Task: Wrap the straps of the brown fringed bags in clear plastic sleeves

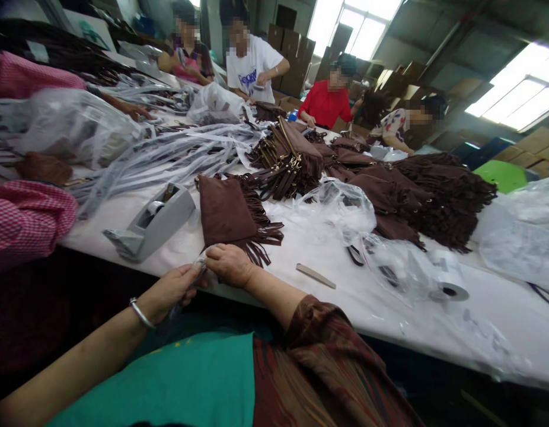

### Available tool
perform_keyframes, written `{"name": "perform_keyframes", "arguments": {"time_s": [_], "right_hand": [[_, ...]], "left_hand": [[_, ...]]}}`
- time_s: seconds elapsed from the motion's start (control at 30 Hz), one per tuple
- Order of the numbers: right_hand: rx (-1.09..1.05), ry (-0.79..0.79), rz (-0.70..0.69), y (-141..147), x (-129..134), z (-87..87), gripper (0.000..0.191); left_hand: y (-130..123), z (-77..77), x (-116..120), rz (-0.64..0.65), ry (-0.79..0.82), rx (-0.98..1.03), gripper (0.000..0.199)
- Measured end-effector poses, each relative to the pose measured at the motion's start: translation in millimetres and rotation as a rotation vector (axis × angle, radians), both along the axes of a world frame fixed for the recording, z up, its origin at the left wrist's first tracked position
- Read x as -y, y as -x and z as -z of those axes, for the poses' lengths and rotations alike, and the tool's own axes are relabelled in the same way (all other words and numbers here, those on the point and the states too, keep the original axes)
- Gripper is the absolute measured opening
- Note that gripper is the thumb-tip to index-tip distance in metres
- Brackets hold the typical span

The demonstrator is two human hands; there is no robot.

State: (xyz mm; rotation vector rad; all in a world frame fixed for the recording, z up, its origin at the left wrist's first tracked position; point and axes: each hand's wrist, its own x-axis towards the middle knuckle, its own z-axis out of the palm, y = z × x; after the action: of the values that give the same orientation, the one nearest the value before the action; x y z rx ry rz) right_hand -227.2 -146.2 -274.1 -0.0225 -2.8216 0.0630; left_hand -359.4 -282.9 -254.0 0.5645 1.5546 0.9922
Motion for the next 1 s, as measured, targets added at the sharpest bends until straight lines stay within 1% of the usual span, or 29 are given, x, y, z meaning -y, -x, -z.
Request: {"name": "perform_keyframes", "arguments": {"time_s": [0.1, 0.17, 0.27, 0.4, 0.43, 0.53, 0.57, 0.6, 0.7, 0.77, 0.87, 0.93, 1.0], "right_hand": [[0.065, -0.006, -0.022, -1, 3, -5.0, 0.020], [0.144, -0.005, -0.007, -3, 6, -6.3, 0.021], [0.252, -0.010, -0.003, -4, 8, -9.7, 0.021], [0.317, 0.012, -0.045, 0, 8, -19.9, 0.021], [0.319, 0.032, -0.044, 1, 7, -22.7, 0.024], [0.320, 0.102, -0.024, 8, 7, -30.2, 0.051], [0.326, 0.123, -0.025, 11, 7, -32.1, 0.055], [0.334, 0.144, -0.032, 13, 7, -33.6, 0.053], [0.345, 0.201, -0.046, 20, 6, -35.5, 0.027], [0.331, 0.202, -0.047, 22, 5, -34.6, 0.021], [0.290, 0.186, -0.058, 21, 6, -32.2, 0.020], [0.268, 0.198, -0.062, 18, 6, -31.1, 0.019], [0.263, 0.218, -0.055, 16, 6, -30.6, 0.019]], "left_hand": [[0, 3.0, 2, 0.012, 0.009, -0.102, 0.040], [2, 4.7, 2, 0.017, 0.015, -0.092, 0.041], [4, 4.1, 2, 0.028, -0.002, -0.039, 0.038], [5, -2.2, 2, 0.107, 0.012, -0.100, 0.031], [4, -3.7, 3, 0.119, 0.017, -0.102, 0.031], [4, -4.9, 5, 0.117, 0.025, -0.090, 0.028], [4, -3.9, 6, 0.118, 0.011, -0.121, 0.027], [5, -2.5, 6, 0.124, -0.019, -0.176, 0.025], [7, 2.7, 7, 0.125, -0.144, -0.389, 0.018], [8, 5.1, 7, 0.095, -0.177, -0.445, 0.013], [7, 7.0, 7, 0.057, -0.169, -0.372, 0.008], [5, 7.7, 7, 0.078, -0.136, -0.305, 0.008], [4, 7.8, 8, 0.126, -0.064, -0.250, 0.013]]}}
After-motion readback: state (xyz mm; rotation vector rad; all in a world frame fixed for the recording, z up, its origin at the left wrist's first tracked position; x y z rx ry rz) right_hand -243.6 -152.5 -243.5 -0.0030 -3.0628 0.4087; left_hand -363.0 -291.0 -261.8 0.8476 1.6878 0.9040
